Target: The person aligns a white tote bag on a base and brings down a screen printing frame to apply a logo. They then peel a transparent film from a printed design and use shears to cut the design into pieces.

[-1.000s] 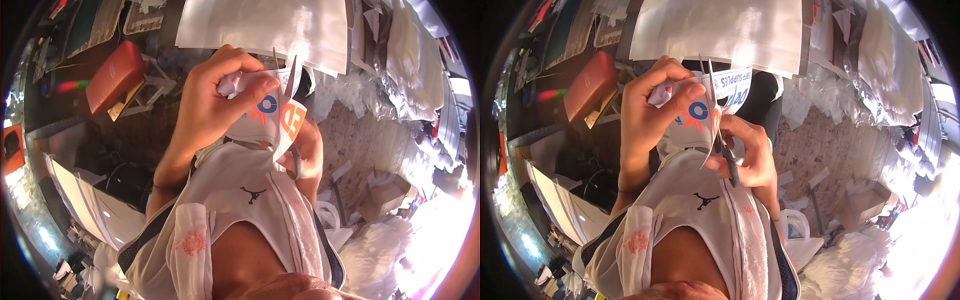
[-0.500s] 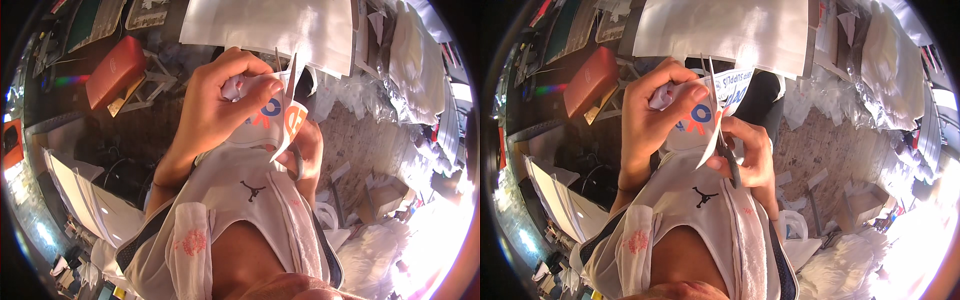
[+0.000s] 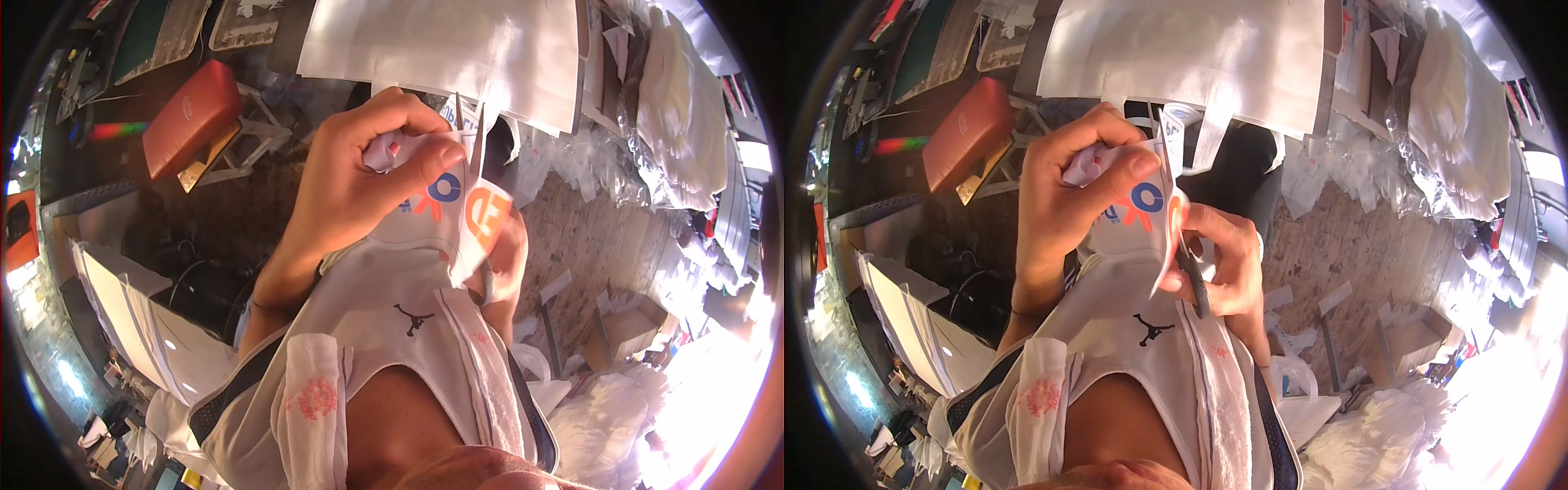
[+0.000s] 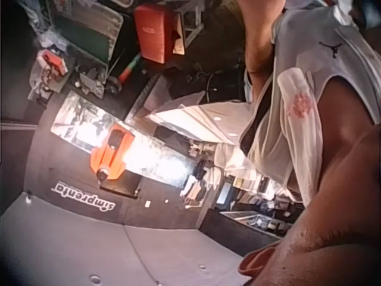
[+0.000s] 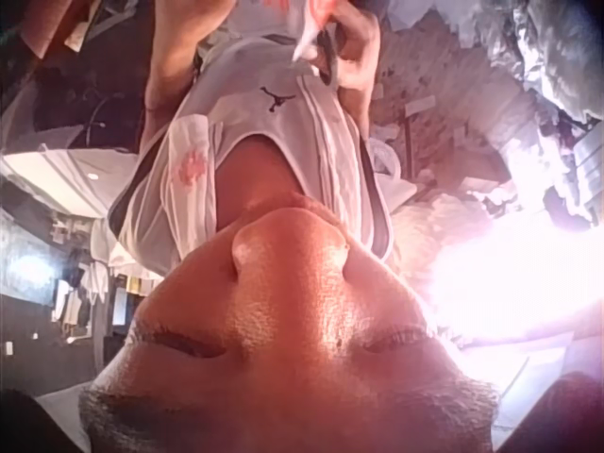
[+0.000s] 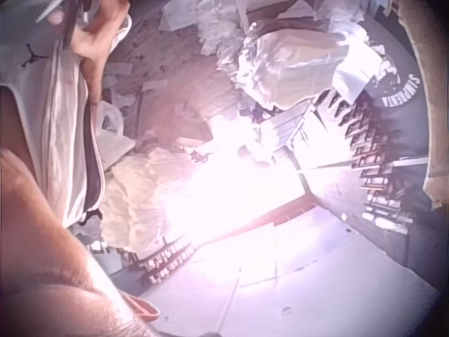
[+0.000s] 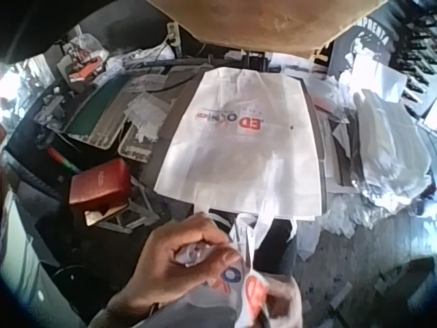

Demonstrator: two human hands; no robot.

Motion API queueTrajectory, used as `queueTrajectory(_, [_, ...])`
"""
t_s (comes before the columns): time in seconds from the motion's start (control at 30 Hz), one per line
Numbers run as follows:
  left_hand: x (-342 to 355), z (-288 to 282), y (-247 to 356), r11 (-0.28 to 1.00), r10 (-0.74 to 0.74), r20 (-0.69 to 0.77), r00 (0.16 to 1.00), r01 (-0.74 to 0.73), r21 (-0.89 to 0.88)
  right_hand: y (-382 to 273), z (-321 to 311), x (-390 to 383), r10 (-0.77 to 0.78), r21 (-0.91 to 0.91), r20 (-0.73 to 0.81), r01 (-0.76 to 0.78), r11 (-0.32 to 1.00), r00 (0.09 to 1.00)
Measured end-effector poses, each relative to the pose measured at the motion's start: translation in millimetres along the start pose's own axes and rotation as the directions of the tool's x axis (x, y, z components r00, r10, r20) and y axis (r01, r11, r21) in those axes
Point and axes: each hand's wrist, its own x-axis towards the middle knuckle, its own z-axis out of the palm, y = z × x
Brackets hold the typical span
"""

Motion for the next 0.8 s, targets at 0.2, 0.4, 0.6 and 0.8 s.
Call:
queueTrajectory(0.2, [3,-3,-1,0.999,0.043,0.083,0.996,-0.044,0.004,-2,-4,0,-0.016,-0.037,0.011,0.017,0.999,1.000])
queueTrajectory(0.4, [3,-4,-8,0.998,0.066,0.076,0.995,-0.066,-0.011,-1,-5,2,-0.022,-0.119,0.033,0.026,0.993,0.999])
queueTrajectory(0.6, [1,-8,-13,0.998,0.028,0.073,0.997,-0.023,-0.065,-2,-1,2,0.040,-0.135,0.030,-0.036,0.990,0.999])
queueTrajectory(0.8, [2,-10,-14,0.995,0.012,0.114,0.993,0.000,-0.103,-2,-6,2,0.003,-0.148,0.094,0.011,0.989,0.996])
